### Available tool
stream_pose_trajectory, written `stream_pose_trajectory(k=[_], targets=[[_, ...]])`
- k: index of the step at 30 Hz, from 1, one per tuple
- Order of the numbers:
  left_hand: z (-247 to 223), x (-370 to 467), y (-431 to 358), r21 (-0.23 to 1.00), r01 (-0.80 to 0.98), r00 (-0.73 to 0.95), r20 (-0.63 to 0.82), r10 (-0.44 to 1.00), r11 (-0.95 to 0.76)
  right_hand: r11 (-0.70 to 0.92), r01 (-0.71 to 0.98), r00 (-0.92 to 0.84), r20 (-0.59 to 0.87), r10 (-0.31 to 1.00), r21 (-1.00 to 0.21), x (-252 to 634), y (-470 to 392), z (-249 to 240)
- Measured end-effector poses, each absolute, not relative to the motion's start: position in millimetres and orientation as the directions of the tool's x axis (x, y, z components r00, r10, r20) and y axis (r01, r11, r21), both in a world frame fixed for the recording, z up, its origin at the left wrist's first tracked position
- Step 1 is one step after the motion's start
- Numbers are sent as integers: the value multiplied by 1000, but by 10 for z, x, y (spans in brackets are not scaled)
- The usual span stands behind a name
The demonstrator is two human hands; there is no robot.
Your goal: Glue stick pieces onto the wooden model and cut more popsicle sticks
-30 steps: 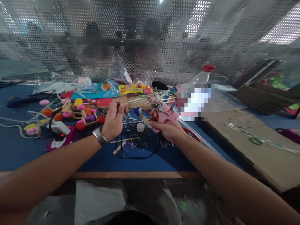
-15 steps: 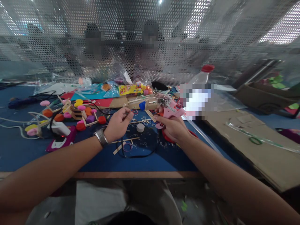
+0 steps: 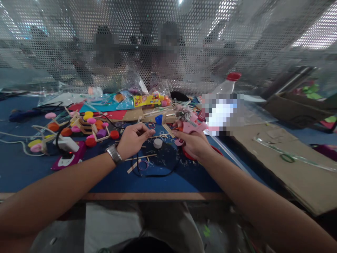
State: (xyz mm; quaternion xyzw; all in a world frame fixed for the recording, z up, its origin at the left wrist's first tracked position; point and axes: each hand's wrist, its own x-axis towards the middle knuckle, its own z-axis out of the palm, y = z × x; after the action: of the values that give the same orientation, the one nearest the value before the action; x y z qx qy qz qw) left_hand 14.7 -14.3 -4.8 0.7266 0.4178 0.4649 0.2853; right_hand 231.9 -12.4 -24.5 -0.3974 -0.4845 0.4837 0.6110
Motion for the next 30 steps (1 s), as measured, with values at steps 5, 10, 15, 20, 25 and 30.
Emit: stream_pose_trajectory(k=[5,10,15,20,25,30], targets=[[-67,142,-119,797,327,185,473,861,-508,216,-217,40,213,976,-952,2323,-120,-263],[-58,149,-125,801,298,181,487,854,-520,220,-227,37,217,976,-949,2317,-117,-264],[-65,152,-123,834,256,168,460,872,-490,225,-222,42,221,974,-949,2325,-106,-279],[-65,151,-118,860,220,142,439,887,-461,225,-201,50,220,974,-953,2329,-109,-290],[-59,169,-131,884,144,160,423,892,-445,209,-192,37,206,978,-959,2335,-116,-276],[-72,177,-120,892,106,194,415,889,-440,197,-185,28,195,980,-963,2335,-134,-237]])
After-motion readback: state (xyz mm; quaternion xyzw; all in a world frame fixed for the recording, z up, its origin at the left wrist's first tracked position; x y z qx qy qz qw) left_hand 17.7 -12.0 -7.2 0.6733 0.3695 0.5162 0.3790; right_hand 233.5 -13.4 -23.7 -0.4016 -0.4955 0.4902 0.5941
